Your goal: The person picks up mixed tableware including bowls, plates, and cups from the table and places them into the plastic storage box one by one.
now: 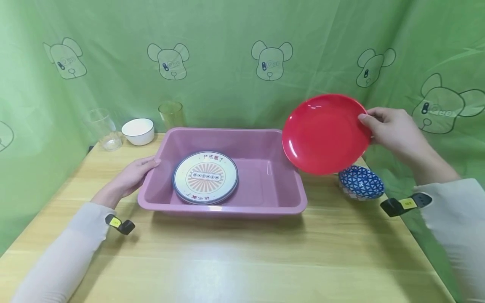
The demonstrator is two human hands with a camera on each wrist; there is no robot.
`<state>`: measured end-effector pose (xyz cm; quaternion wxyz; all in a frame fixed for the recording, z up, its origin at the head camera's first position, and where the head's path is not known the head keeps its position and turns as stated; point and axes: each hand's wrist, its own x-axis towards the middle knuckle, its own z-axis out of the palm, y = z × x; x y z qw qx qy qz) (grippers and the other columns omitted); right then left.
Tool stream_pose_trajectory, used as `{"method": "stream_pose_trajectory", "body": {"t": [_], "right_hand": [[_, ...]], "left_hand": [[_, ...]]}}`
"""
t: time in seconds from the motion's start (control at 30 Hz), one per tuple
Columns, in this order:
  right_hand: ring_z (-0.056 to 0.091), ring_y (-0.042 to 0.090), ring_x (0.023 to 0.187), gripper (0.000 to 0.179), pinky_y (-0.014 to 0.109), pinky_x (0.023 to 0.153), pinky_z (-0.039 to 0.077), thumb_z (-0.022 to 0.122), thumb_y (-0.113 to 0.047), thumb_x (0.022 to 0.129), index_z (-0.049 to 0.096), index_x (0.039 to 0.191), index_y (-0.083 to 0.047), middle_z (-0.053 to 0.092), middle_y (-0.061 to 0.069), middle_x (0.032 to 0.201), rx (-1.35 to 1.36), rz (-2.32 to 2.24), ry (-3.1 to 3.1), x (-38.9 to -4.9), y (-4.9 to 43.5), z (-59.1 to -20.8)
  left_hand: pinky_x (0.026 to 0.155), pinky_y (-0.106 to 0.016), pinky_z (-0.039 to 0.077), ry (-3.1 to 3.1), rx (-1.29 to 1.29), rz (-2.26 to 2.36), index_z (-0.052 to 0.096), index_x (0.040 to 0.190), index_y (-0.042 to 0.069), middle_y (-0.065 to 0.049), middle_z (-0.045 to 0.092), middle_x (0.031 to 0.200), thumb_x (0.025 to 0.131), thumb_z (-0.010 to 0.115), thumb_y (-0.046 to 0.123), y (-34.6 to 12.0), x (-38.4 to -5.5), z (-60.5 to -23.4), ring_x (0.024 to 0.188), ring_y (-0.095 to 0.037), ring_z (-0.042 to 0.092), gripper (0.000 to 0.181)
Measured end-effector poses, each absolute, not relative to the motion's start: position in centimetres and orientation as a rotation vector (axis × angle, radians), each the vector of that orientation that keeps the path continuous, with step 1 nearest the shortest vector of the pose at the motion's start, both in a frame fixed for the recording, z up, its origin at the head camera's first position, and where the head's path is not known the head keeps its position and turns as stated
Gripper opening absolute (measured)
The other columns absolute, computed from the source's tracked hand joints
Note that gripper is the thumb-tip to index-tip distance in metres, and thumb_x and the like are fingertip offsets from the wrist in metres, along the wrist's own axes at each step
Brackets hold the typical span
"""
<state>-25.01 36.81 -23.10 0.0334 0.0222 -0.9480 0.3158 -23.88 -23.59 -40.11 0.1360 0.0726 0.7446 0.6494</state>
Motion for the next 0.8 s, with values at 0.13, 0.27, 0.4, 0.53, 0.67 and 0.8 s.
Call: {"method": "stream_pose_trajectory", "body": {"t": [0.13, 0.27, 0.4, 0.53, 0.67, 0.8], "right_hand": [[0.065, 0.005, 0.071, 0.062, 0.019, 0.061, 0.057, 0.046, -0.042, 0.102, 0.047, 0.134, 0.011, 0.064, -0.008, 0.084, 0.105, 1.052, -2.891, -25.3, 35.8, -22.9], [0.065, 0.006, 0.071, 0.058, 0.019, 0.062, 0.058, 0.048, -0.038, 0.102, 0.048, 0.132, 0.011, 0.064, -0.008, 0.083, 0.14, 1.132, -2.862, -25.6, 34.7, -22.9], [0.065, 0.007, 0.071, 0.057, 0.02, 0.063, 0.058, 0.048, -0.039, 0.101, 0.05, 0.131, 0.01, 0.064, -0.007, 0.084, 0.158, 1.14, -2.854, -25.8, 33.5, -22.9], [0.066, 0.008, 0.072, 0.058, 0.02, 0.064, 0.058, 0.049, -0.041, 0.101, 0.051, 0.133, 0.008, 0.065, -0.005, 0.086, 0.164, 1.162, -2.848, -26.0, 32.5, -22.8], [0.067, 0.008, 0.073, 0.058, 0.019, 0.064, 0.058, 0.051, -0.04, 0.1, 0.049, 0.135, 0.007, 0.065, -0.006, 0.086, 0.148, 1.231, -2.824, -26.2, 31.8, -22.8], [0.066, 0.009, 0.073, 0.059, 0.018, 0.065, 0.057, 0.05, -0.041, 0.101, 0.049, 0.136, 0.006, 0.065, -0.006, 0.087, 0.147, 1.255, -2.816, -26.5, 31.1, -22.7]], "left_hand": [[0.085, -0.033, 0.057, 2.207, 0.217, 1.817, 0.037, 0.147, -0.004, -0.034, 0.052, 0.13, 0.106, 0.043, 0.028, -23.7, -24.1, -39.6, 0.104, -0.024, 0.064, 0.052], [0.086, -0.032, 0.056, 2.22, 0.238, 1.785, 0.039, 0.145, -0.007, -0.033, 0.052, 0.13, 0.106, 0.043, 0.027, -23.7, -24.3, -39.3, 0.106, -0.026, 0.063, 0.052], [0.086, -0.032, 0.056, 2.266, 0.248, 1.716, 0.04, 0.143, -0.008, -0.031, 0.054, 0.127, 0.106, 0.043, 0.026, -23.8, -24.5, -38.9, 0.107, -0.027, 0.062, 0.05], [0.092, -0.038, 0.054, 2.351, 0.269, 1.601, 0.041, 0.142, -0.009, -0.03, 0.057, 0.125, 0.105, 0.044, 0.025, -24.0, -24.7, -38.2, 0.111, -0.032, 0.06, 0.05], [0.101, -0.046, 0.048, 2.41, 0.295, 1.535, 0.031, 0.147, -0.009, -0.03, 0.05, 0.136, 0.105, 0.045, 0.024, -24.0, -25.0, -37.0, 0.122, -0.039, 0.053, 0.056], [0.103, -0.048, 0.045, 2.451, 0.29, 1.505, 0.02, 0.15, -0.009, -0.029, 0.033, 0.15, 0.104, 0.046, 0.022, -23.6, -25.2, -35.7, 0.13, -0.041, 0.045, 0.061]]}}
